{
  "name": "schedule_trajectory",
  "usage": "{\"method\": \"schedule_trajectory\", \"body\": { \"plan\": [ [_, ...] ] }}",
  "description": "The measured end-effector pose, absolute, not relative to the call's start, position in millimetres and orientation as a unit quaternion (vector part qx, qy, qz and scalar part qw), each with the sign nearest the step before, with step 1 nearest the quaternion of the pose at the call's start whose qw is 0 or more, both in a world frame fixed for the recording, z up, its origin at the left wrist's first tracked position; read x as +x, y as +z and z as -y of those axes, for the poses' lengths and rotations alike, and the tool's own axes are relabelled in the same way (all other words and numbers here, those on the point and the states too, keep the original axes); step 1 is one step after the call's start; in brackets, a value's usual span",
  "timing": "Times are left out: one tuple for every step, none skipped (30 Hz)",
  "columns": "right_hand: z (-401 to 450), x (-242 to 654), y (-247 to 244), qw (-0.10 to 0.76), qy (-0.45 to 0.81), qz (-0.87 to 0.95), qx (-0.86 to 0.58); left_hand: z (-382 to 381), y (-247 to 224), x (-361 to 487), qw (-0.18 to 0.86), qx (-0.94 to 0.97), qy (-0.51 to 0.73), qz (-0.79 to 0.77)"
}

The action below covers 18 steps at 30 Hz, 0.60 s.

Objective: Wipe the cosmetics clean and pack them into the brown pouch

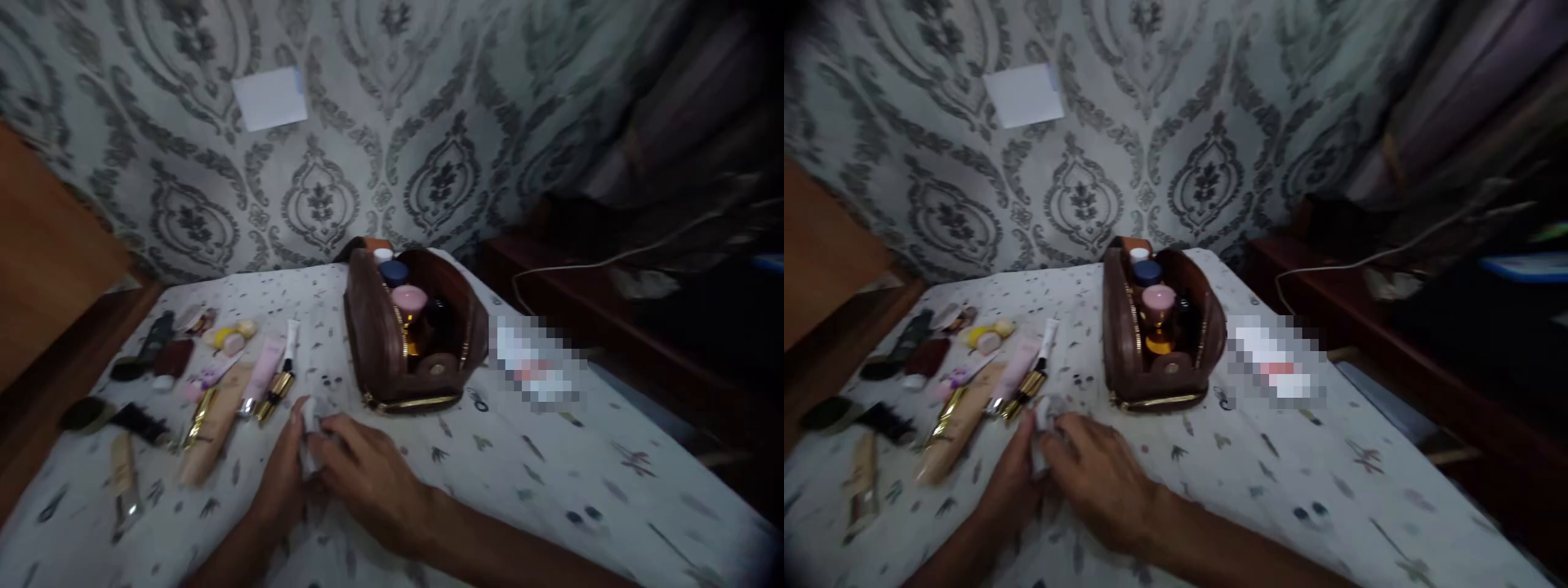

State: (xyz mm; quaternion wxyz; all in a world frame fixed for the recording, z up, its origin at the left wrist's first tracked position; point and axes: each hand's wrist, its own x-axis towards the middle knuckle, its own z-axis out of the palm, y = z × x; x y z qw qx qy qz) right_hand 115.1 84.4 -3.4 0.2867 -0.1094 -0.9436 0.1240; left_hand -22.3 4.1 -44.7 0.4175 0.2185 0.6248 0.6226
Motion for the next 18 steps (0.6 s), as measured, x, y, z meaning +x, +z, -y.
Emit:
{"method": "schedule_trajectory", "body": {
  "plan": [
    [-87.8, 110.7, -7.3, 0.312, 0.139, 0.933, -0.113, -6.0, -41.6, -20.7, 0.421, 0.204, 0.645, -0.604],
    [-91.8, 106.7, -10.3, 0.324, 0.17, 0.923, -0.115, -7.9, -37.8, -19.2, 0.433, 0.194, 0.664, -0.578],
    [-95.9, 103.1, -12.7, 0.343, 0.207, 0.907, -0.127, -9.6, -33.7, -17.9, 0.453, 0.185, 0.674, -0.553],
    [-99.6, 99.6, -14.5, 0.351, 0.249, 0.892, -0.139, -11.1, -29.6, -17.0, 0.478, 0.179, 0.675, -0.533],
    [-102.3, 96.3, -16.0, 0.36, 0.285, 0.876, -0.148, -12.4, -26.0, -16.6, 0.499, 0.181, 0.674, -0.515],
    [-103.9, 92.9, -17.2, 0.369, 0.313, 0.861, -0.154, -13.5, -23.1, -16.9, 0.51, 0.186, 0.673, -0.502],
    [-104.3, 89.5, -18.1, 0.375, 0.334, 0.85, -0.157, -14.3, -20.8, -17.9, 0.512, 0.194, 0.675, -0.494],
    [-103.6, 86.0, -18.8, 0.382, 0.349, 0.841, -0.158, -15.1, -19.1, -19.7, 0.503, 0.202, 0.682, -0.491],
    [-102.0, 82.4, -19.2, 0.386, 0.361, 0.834, -0.158, -15.7, -17.7, -22.2, 0.482, 0.209, 0.693, -0.493],
    [-99.8, 78.9, -19.3, 0.387, 0.375, 0.827, -0.16, -16.3, -16.5, -25.2, 0.454, 0.212, 0.706, -0.5],
    [-97.5, 75.3, -19.0, 0.388, 0.393, 0.817, -0.165, -16.9, -15.1, -28.7, 0.423, 0.214, 0.718, -0.51],
    [-95.2, 71.8, -18.5, 0.386, 0.416, 0.805, -0.173, -17.4, -13.4, -32.4, 0.397, 0.216, 0.725, -0.52],
    [-93.5, 68.3, -18.0, 0.382, 0.442, 0.79, -0.186, -17.6, -11.4, -36.2, 0.376, 0.218, 0.729, -0.528],
    [-92.5, 64.7, -17.7, 0.378, 0.469, 0.772, -0.202, -17.6, -8.9, -40.1, 0.364, 0.22, 0.73, -0.535],
    [-92.5, 60.6, -17.9, 0.375, 0.491, 0.754, -0.222, -17.1, -6.2, -43.8, 0.358, 0.223, 0.729, -0.54],
    [-93.6, 56.0, -18.7, 0.372, 0.504, 0.741, -0.24, -16.0, -3.2, -47.5, 0.355, 0.228, 0.724, -0.546],
    [-95.6, 50.5, -20.4, 0.371, 0.507, 0.735, -0.254, -14.1, 0.0, -51.1, 0.353, 0.236, 0.717, -0.553],
    [-98.4, 44.0, -23.0, 0.369, 0.502, 0.737, -0.262, -11.4, 3.3, -54.5, 0.349, 0.244, 0.708, -0.563]
  ]
}}
